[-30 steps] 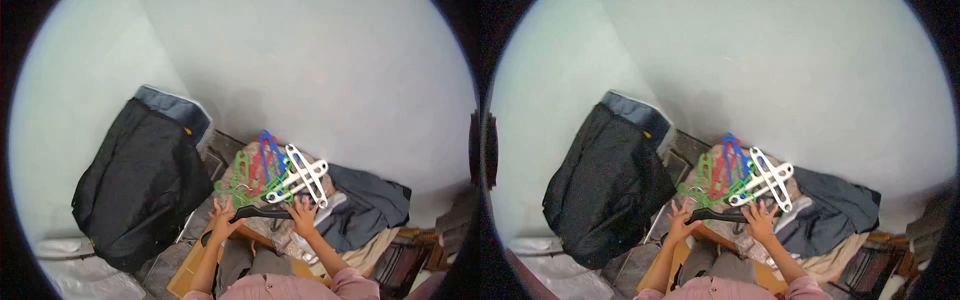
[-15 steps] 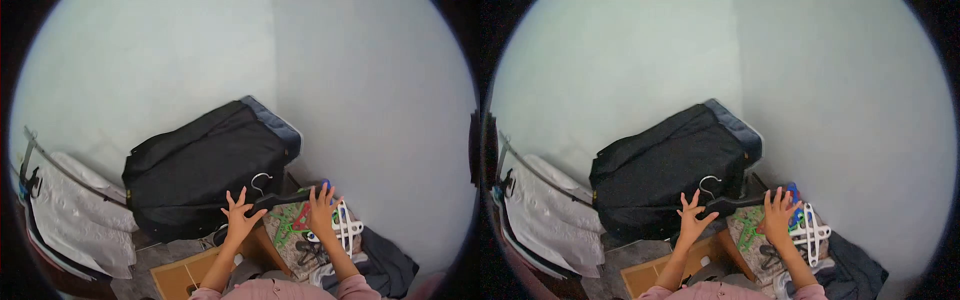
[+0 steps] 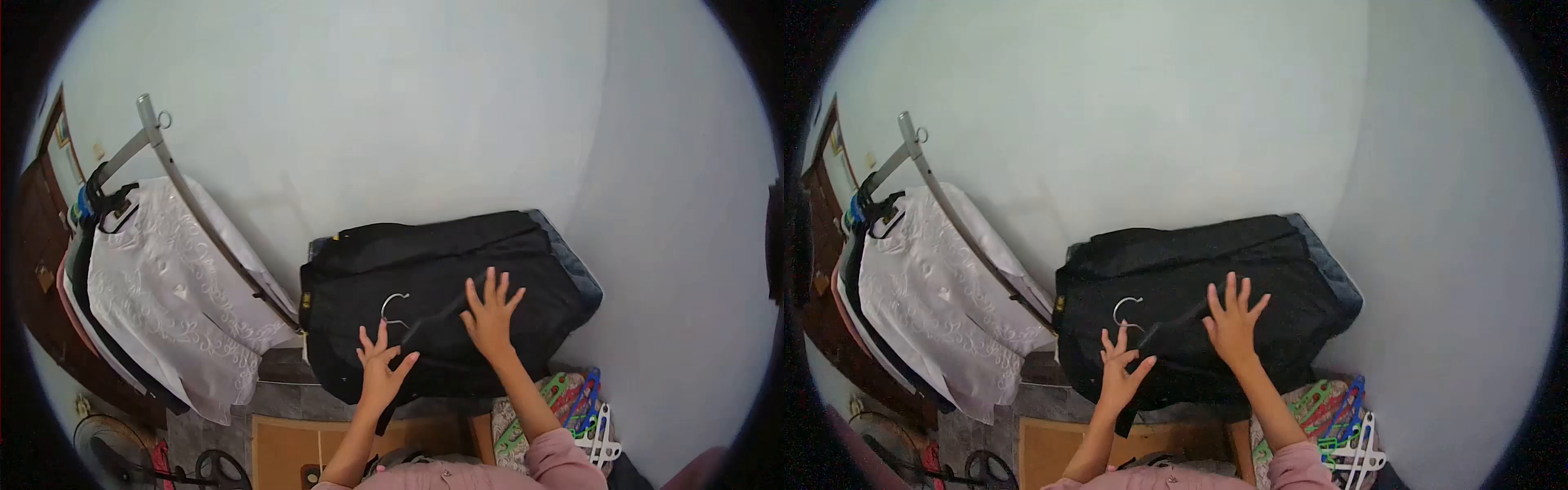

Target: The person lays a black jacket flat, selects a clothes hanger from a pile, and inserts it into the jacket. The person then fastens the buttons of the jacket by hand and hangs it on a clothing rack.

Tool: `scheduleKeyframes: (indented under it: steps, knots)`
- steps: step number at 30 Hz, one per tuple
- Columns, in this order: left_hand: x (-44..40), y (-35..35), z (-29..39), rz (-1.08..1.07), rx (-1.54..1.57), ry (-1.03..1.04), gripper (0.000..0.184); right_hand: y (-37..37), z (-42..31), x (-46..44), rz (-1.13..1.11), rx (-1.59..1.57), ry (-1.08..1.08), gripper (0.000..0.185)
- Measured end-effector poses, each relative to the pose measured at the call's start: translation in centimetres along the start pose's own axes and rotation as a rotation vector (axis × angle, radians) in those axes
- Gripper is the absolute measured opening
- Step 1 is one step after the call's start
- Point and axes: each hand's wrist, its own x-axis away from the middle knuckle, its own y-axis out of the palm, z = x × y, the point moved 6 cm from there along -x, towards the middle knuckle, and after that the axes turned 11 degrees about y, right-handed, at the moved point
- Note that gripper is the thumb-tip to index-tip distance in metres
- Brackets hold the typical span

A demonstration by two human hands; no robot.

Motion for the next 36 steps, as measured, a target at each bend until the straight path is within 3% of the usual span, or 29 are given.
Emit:
scheduleKeyframes:
  steps: [6, 8, 9, 11, 13, 15, 19, 21, 22, 23, 26, 28, 33, 36]
  knots:
    - [2.4, -6.9, -6.4, 0.182, -0.155, -0.200, 0.032, 8.7, -9.7, -2.1, -0.269, -0.128, -0.272, 0.069]
    - [3.4, -8.5, -8.0, 0.241, -0.159, -0.292, 0.033, 10.4, -11.7, -2.7, -0.465, -0.023, -0.406, 0.066]
    - [4.0, -8.8, -8.8, 0.268, -0.149, -0.332, 0.032, 10.9, -12.2, -3.8, -0.463, -0.029, -0.420, 0.066]
    - [4.9, -9.1, -9.7, 0.354, -0.117, -0.354, 0.030, 12.6, -13.1, -6.5, -0.517, -0.061, -0.440, 0.066]
    - [4.9, -9.6, -10.2, 0.443, -0.087, -0.379, 0.029, 13.8, -13.8, -10.2, -0.431, -0.135, -0.305, 0.062]
    - [5.0, -10.1, -10.0, 0.505, -0.109, -0.427, 0.027, 16.8, -14.2, -13.6, -0.313, -0.150, -0.225, 0.071]
    - [4.4, -10.2, -10.7, 0.564, -0.142, -0.423, 0.025, 19.6, -16.1, -18.1, -0.370, -0.222, -0.256, 0.085]
    - [3.7, -10.1, -10.7, 0.579, -0.164, -0.449, 0.025, 22.9, -16.6, -19.0, -0.528, -0.017, -0.292, 0.091]
    - [3.3, -9.9, -10.7, 0.564, -0.194, -0.493, 0.026, 23.9, -16.7, -19.3, -0.594, 0.008, -0.314, 0.071]
    - [3.0, -9.7, -10.8, 0.546, -0.221, -0.538, 0.027, 24.5, -16.8, -20.1, -0.599, 0.000, -0.333, 0.071]
    - [1.9, -9.4, -10.9, 0.601, -0.242, -0.525, 0.029, 24.8, -15.4, -24.3, -0.341, -0.258, -0.253, 0.036]
    - [0.8, -9.2, -11.2, 0.624, -0.258, -0.532, 0.029, 20.9, -14.9, -27.4, -0.163, -0.414, -0.200, 0.020]
    - [-3.6, -9.8, -12.4, 0.668, -0.325, -0.565, 0.030, 14.8, -15.0, -29.3, -0.117, -0.519, -0.280, 0.018]
    - [-6.4, -11.1, -12.7, 0.717, -0.381, -0.533, 0.031, 11.8, -15.1, -25.6, -0.139, -0.583, -0.533, 0.017]
